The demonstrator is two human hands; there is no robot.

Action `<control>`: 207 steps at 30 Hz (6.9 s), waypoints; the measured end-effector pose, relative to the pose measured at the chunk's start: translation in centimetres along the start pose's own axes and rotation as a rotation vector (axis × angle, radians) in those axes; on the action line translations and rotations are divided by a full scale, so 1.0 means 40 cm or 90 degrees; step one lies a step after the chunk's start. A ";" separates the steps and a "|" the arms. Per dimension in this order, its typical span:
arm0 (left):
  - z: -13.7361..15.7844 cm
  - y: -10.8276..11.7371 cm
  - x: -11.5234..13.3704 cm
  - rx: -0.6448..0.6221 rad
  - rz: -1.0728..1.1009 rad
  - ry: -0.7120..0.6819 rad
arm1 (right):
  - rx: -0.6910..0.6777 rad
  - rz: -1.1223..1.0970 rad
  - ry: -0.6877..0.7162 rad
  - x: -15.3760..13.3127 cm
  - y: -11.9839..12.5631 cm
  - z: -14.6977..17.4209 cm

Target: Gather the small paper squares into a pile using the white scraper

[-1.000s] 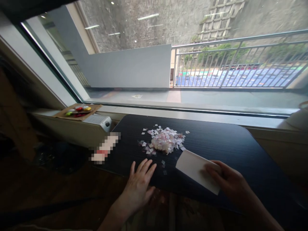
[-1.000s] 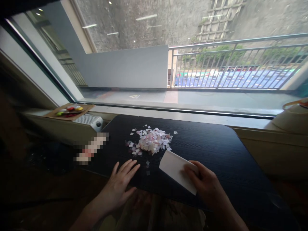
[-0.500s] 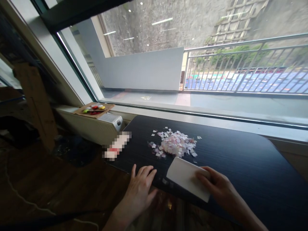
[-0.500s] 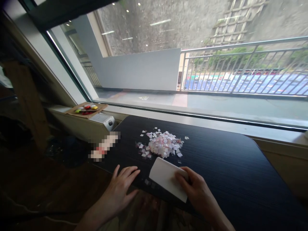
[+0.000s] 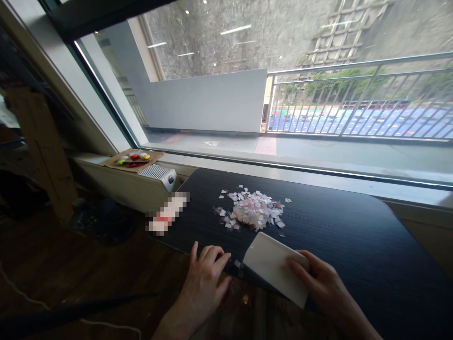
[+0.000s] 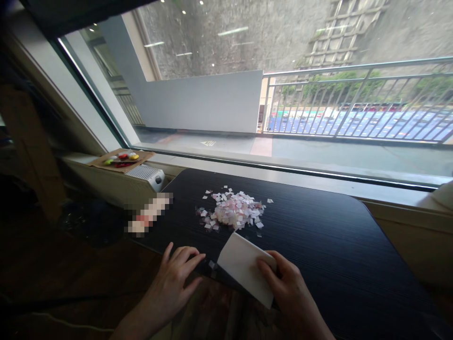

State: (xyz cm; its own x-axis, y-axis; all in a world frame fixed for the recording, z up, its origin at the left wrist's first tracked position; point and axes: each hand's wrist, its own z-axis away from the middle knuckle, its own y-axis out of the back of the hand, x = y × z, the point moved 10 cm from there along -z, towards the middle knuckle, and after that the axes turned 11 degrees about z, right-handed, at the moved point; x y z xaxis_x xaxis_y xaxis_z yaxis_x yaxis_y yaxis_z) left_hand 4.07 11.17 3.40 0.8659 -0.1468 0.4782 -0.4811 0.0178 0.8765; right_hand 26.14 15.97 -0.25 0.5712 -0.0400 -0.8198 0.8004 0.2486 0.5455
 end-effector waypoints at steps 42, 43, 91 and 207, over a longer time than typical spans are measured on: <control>0.049 0.009 -0.060 0.039 0.010 -0.020 | -0.067 -0.023 0.048 -0.086 -0.082 -0.033; 0.052 0.012 -0.058 0.041 0.008 -0.022 | -0.074 -0.022 0.050 -0.094 -0.084 -0.027; 0.043 -0.019 -0.109 0.071 -0.060 -0.100 | 0.110 -0.049 -0.044 0.053 0.104 -0.009; 0.031 -0.023 -0.047 0.102 -0.077 -0.178 | -0.238 -0.023 0.046 -0.010 0.076 -0.129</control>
State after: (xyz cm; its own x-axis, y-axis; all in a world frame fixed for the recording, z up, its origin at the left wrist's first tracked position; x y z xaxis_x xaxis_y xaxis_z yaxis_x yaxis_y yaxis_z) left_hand 2.71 10.19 1.63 0.8576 -0.4045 0.3178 -0.4117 -0.1692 0.8955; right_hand 27.40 21.75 0.84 0.5188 0.0104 -0.8548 0.6905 0.5844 0.4262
